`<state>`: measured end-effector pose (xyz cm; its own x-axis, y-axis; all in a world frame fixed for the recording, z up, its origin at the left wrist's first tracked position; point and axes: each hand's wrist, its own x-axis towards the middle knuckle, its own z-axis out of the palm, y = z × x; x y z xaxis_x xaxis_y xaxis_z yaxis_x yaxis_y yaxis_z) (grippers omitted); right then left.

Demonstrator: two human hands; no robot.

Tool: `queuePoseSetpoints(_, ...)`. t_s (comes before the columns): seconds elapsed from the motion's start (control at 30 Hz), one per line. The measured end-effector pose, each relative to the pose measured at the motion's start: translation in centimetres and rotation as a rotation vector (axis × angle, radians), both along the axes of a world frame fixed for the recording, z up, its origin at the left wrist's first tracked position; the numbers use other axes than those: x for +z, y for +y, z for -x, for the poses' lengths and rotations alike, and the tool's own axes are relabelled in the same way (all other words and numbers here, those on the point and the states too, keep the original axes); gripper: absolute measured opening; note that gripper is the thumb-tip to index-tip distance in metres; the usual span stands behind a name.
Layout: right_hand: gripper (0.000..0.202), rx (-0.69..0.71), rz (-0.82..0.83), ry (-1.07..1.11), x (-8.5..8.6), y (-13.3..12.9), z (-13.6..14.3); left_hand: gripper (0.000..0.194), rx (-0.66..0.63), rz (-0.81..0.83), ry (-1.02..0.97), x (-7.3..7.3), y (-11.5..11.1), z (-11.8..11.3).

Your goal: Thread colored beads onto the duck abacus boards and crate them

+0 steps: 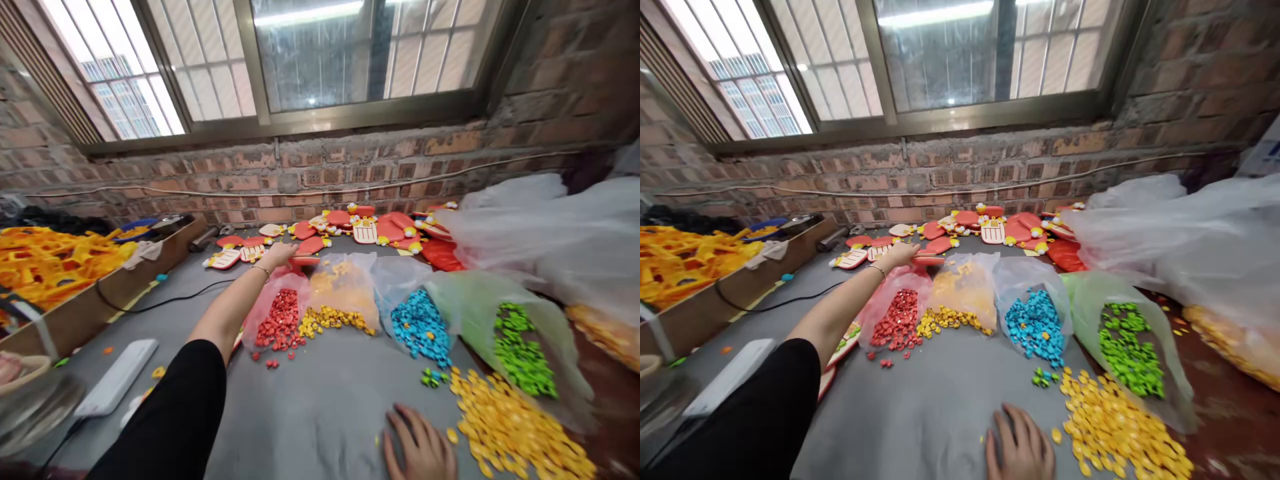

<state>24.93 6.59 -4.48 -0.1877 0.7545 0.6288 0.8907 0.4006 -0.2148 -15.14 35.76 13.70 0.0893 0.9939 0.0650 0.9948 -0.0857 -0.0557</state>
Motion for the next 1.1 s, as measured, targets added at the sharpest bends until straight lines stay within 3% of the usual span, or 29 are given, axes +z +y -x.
queuePoseSetpoints(0.2, 0.025, 0.036, 0.108, 0.016, 1.3, -0.6, 0.1, 0.037, 0.011, -0.113, -0.247, 4.7, -6.1, -2.0)
queuePoseSetpoints(0.27, 0.026, 0.047, 0.14, 0.046, 1.5, -0.8, 0.3, 0.049, 0.007, -0.179, -0.357, 5.7, -8.6, -2.5)
queuePoseSetpoints(0.33, 0.027, 0.072, 0.167, 0.088, 1.6, -0.9, 0.3, 0.059, -0.022, -0.211, -0.472, 5.6, -11.7, -3.2)
queuePoseSetpoints(0.43, 0.028, 0.15, 0.169, 0.221, 1.7, -0.8, -0.2, 0.056, -0.099, -0.17, -0.628, 3.3, -16.9, -4.8)
queuePoseSetpoints(0.53, 0.029, 0.251, 0.154, 0.414, 2.2, -0.4, -0.6, 0.05, -0.18, -0.052, -0.733, -0.8, -21.6, -7.1)
queuePoseSetpoints(0.67, 0.024, 0.341, 0.199, 0.518, 4.2, 0.7, 0.5, 0.055, -0.189, 0.079, -0.788, -5.8, -25.1, -9.6)
queuePoseSetpoints(0.73, 0.022, 0.405, 0.238, 0.515, 5.5, 1.7, 2.2, 0.058, -0.158, 0.086, -0.785, -7.2, -26.1, -10.4)
queuePoseSetpoints(0.87, 0.019, 0.56, 0.333, 0.448, 7.4, 5.1, 7.1, 0.052, -0.018, -0.062, -0.755, -8.5, -29.1, -12.0)
queuePoseSetpoints(1.0, 0.019, 0.646, 0.481, 0.301, 7.2, 9.2, 12.7, 0.057, 0.063, -0.14, -0.743, -10.5, -34.2, -14.9)
queuePoseSetpoints(1.1, 0.018, 0.665, 0.523, 0.077, 6.6, 11.3, 16.3, 0.069, -0.038, -0.135, -0.685, -12.7, -37.2, -16.9)
